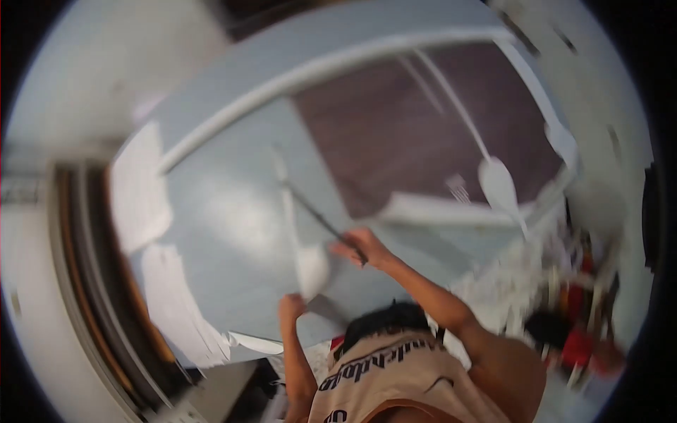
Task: Cutting out garment patterns from a large roll of white fabric using scissors on a production table.
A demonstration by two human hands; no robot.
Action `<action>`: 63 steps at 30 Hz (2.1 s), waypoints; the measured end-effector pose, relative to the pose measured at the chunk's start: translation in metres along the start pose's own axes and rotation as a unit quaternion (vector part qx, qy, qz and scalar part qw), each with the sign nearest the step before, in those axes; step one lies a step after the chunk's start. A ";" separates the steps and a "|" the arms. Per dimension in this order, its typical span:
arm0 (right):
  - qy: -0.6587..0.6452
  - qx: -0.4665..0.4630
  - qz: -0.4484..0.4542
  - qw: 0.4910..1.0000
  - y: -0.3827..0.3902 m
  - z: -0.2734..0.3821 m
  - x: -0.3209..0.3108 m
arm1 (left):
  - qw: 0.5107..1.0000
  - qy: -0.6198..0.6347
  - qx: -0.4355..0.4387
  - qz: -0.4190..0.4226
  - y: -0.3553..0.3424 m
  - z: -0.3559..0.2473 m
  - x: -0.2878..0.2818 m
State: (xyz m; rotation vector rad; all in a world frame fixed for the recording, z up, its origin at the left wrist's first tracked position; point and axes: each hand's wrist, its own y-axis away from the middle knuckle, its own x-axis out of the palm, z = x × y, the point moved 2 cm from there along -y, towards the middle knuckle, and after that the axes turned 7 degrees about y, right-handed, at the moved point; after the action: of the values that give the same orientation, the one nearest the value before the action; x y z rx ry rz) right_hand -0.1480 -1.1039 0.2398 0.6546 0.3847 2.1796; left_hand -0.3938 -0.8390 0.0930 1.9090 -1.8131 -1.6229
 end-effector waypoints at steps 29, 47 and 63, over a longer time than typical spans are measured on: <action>0.122 0.128 -0.229 0.957 0.629 -0.186 -0.585 | 0.920 -0.272 0.280 -0.028 0.131 -0.594 0.483; 0.061 0.129 -0.130 0.981 0.504 -0.219 -0.628 | 0.940 0.052 0.225 -0.252 0.126 -0.598 0.600; 0.170 0.132 -0.126 0.969 0.465 -0.205 -0.667 | 0.886 -0.060 0.379 -0.262 0.090 -0.616 0.604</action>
State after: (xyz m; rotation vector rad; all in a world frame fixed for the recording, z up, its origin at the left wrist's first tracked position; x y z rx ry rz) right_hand -0.1952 -1.9250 0.0755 0.3448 0.8999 2.0095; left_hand -0.1829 -1.6796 0.0538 2.8879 -2.3736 -1.2172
